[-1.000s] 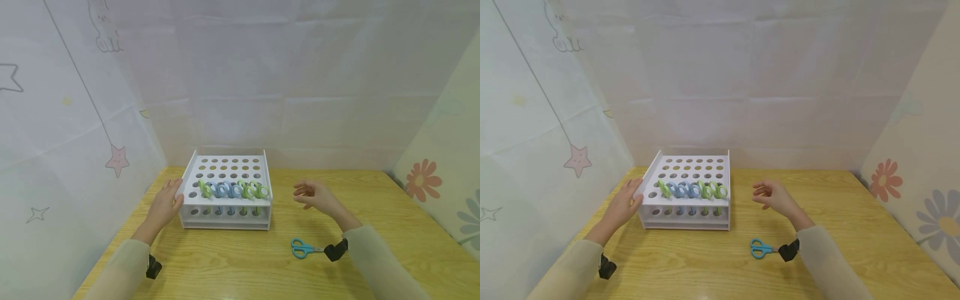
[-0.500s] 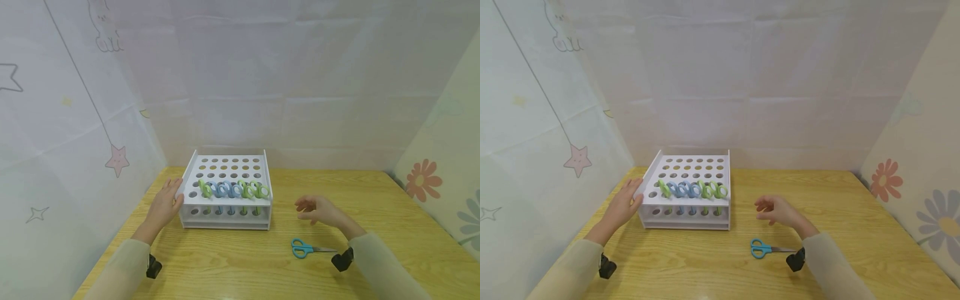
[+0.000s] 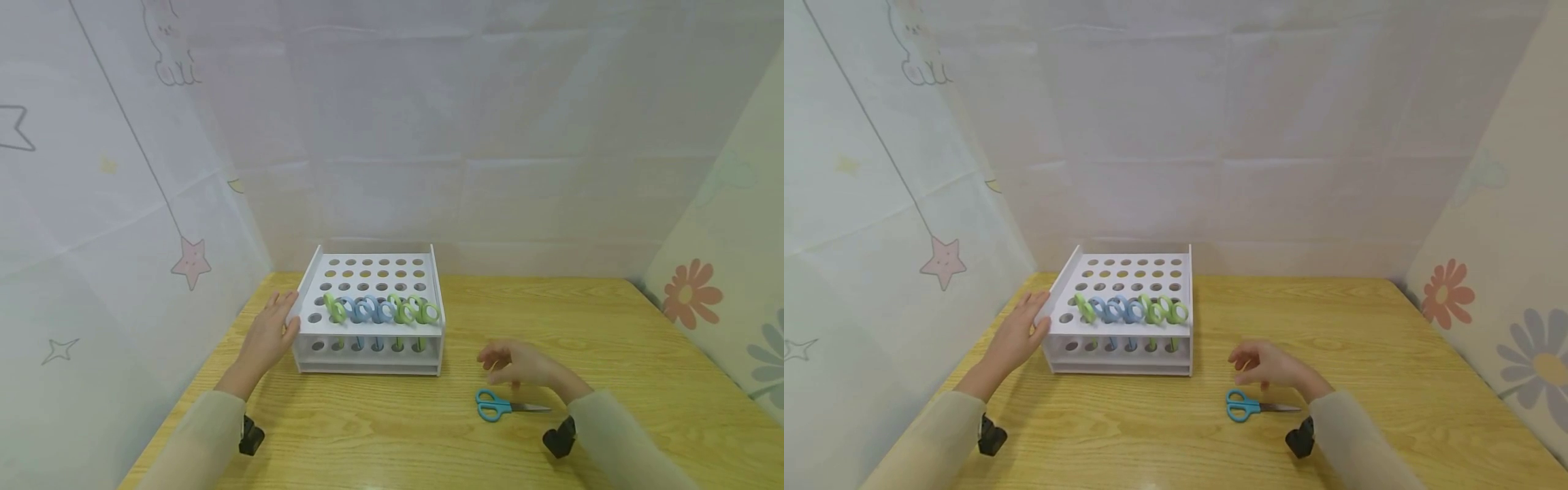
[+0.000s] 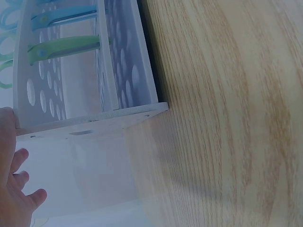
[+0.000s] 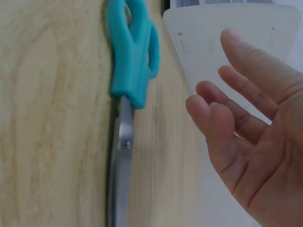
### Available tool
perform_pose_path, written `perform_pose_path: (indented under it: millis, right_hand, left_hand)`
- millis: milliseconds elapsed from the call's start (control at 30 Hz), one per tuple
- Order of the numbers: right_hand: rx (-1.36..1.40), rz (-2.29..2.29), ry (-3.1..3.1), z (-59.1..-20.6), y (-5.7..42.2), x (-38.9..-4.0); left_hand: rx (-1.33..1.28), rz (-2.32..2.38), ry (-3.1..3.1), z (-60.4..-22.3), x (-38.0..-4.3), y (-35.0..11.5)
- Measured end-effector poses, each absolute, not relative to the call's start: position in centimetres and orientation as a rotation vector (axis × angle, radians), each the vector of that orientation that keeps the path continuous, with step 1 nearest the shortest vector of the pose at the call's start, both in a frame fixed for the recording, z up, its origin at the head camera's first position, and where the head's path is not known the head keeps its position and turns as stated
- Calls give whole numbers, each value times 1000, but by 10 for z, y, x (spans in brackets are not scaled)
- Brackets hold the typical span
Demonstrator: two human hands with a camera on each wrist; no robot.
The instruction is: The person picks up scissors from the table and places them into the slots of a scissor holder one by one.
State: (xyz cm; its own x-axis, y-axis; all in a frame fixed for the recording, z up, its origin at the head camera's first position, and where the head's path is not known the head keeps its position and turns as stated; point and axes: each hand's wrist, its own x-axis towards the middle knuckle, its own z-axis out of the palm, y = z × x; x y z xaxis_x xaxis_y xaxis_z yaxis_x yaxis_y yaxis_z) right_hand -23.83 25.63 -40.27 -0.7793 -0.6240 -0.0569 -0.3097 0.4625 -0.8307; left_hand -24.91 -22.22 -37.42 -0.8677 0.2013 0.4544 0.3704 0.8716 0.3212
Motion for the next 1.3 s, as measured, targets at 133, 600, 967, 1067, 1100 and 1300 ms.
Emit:
perform_pose_path:
  millis: [133, 600, 967, 1067, 1100, 1300]
  right_hand:
    - [-801, -1208, 2346, -408, 256, -238]
    - [-795, -1147, 2307, -422, 251, -234]
    - [-842, -1121, 2295, -425, 248, -231]
    - [-838, -1113, 2295, -425, 248, -230]
    - [-835, -1112, 2294, -425, 248, -230]
    - [-844, -1142, 2287, -423, 248, -231]
  left_hand:
    - [-420, -568, -2629, -374, -248, -222]
    - [-414, -568, -2643, -373, -247, -222]
    - [-406, -556, -2642, -372, -247, -221]
    - [-411, -556, -2636, -373, -247, -222]
    - [-413, -557, -2635, -373, -247, -222]
    - [-408, -558, -2645, -372, -248, -221]
